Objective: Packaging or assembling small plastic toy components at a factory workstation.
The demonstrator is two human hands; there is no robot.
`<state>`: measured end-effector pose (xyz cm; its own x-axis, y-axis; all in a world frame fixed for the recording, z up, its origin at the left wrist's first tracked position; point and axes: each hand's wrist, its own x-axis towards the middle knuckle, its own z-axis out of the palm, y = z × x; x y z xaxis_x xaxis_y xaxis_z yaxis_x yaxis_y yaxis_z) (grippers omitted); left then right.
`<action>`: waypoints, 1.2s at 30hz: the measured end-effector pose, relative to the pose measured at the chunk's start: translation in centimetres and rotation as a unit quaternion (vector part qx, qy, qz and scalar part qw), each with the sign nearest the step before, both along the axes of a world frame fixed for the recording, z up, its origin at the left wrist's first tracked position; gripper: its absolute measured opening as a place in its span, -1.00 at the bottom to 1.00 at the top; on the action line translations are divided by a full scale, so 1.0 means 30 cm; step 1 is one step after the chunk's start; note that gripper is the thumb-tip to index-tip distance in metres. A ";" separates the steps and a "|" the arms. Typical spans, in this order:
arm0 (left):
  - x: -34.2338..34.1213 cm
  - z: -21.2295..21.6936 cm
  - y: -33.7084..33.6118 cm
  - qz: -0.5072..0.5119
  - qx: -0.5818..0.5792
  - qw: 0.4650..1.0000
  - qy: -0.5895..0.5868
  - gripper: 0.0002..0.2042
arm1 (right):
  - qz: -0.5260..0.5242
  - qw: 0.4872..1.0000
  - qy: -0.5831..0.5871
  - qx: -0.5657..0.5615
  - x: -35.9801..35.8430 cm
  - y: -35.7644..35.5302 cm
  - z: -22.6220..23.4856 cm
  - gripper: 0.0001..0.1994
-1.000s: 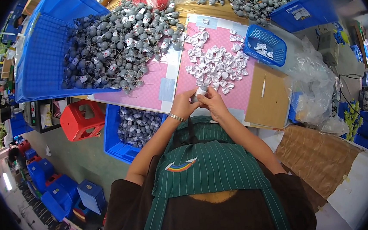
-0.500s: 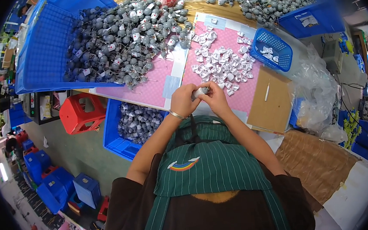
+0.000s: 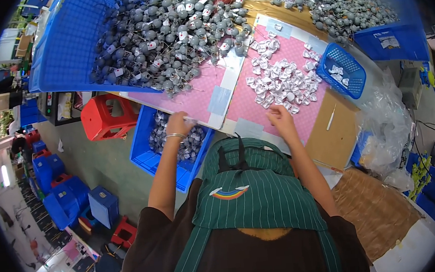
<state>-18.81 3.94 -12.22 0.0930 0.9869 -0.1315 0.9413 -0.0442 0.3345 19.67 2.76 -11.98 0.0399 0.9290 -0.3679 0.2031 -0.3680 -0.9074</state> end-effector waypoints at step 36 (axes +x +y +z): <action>0.121 -0.035 0.155 0.212 0.197 0.935 -0.205 -0.71 | -0.001 0.893 -0.444 0.072 0.124 -0.076 -0.136 -0.80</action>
